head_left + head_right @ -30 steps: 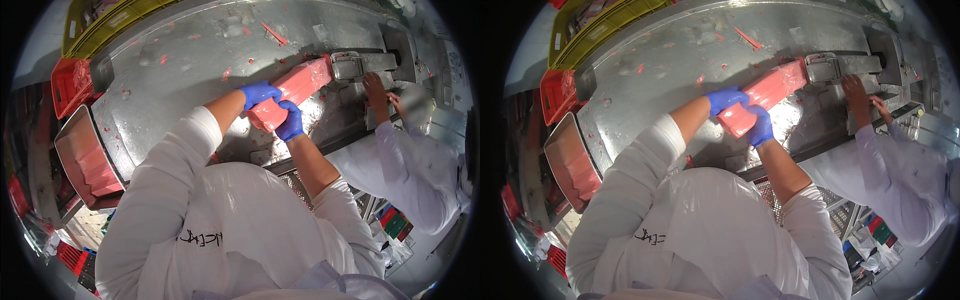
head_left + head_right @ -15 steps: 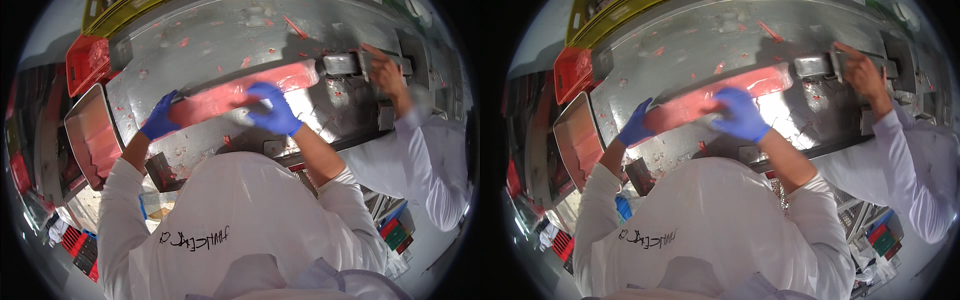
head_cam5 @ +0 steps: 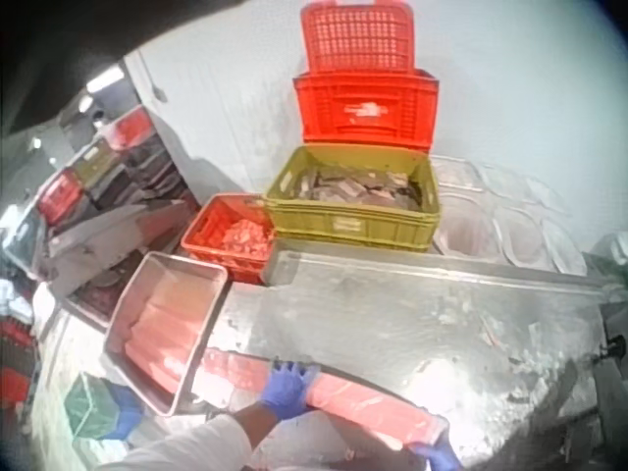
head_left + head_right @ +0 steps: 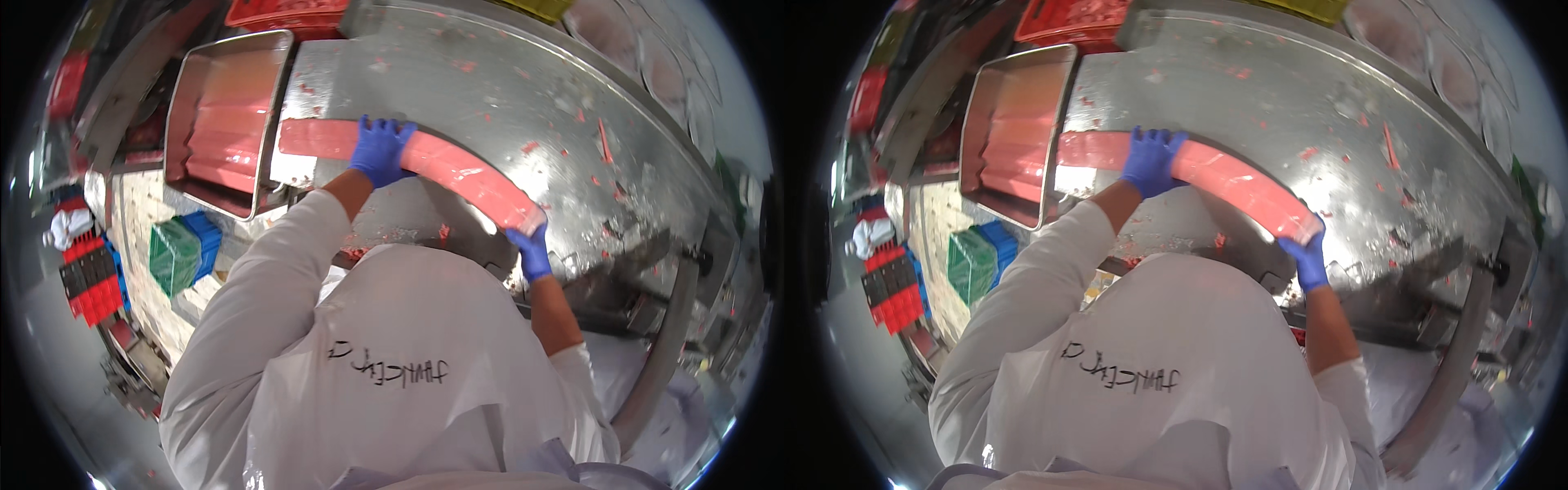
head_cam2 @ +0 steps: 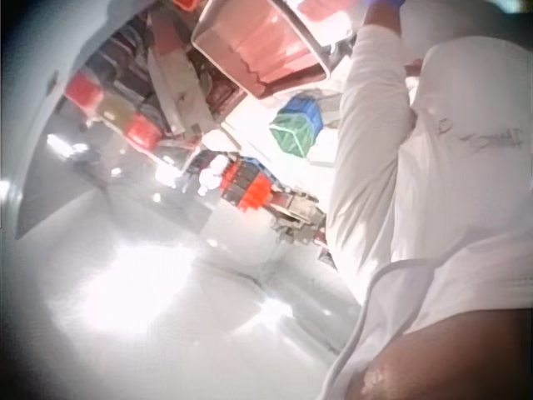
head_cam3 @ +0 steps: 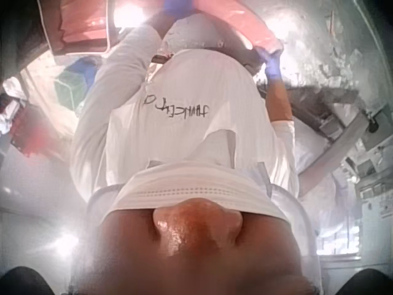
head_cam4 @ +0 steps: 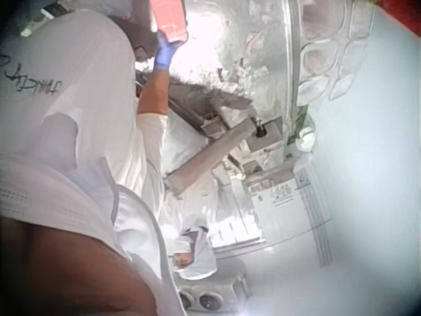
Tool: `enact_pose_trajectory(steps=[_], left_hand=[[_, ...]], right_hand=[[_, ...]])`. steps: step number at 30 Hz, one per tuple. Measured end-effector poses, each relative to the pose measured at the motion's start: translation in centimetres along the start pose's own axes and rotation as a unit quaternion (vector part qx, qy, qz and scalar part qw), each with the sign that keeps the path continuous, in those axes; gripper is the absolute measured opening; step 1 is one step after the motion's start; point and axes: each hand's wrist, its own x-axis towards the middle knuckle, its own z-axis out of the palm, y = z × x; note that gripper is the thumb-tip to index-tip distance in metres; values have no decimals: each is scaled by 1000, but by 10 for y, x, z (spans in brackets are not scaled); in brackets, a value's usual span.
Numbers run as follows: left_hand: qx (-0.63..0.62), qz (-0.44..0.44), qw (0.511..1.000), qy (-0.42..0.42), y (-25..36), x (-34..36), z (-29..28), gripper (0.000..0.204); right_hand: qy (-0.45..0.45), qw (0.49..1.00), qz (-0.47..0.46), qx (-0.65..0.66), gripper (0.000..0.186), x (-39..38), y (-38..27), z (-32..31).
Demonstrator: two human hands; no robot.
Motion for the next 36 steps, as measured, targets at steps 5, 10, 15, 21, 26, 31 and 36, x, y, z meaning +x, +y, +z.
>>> enact_pose_trajectory(steps=[5,10,15,21,26,31,36], left_hand=[[-2,1,1000,-2,-7,-10,2,91],[4,52,998,-16,-16,-17,1,88],[19,8,999,49,-46,-37,23,85],[-117,31,988,101,-67,-99,-10,88],[-175,-103,951,232,-74,-119,-3,85],[7,-240,958,155,-185,-158,15,40],[-11,-331,930,156,-243,-179,51,47]], right_hand=[[-58,950,-38,-305,89,-24,31,-78],[-103,949,-68,-290,103,-15,17,-55],[-53,971,-40,-231,104,20,39,-4],[-154,943,-192,-222,98,19,-43,184],[-350,893,-189,-209,76,21,-84,296],[-385,826,-228,-343,44,-9,-106,343],[-424,817,-191,-342,47,-44,-132,328]])
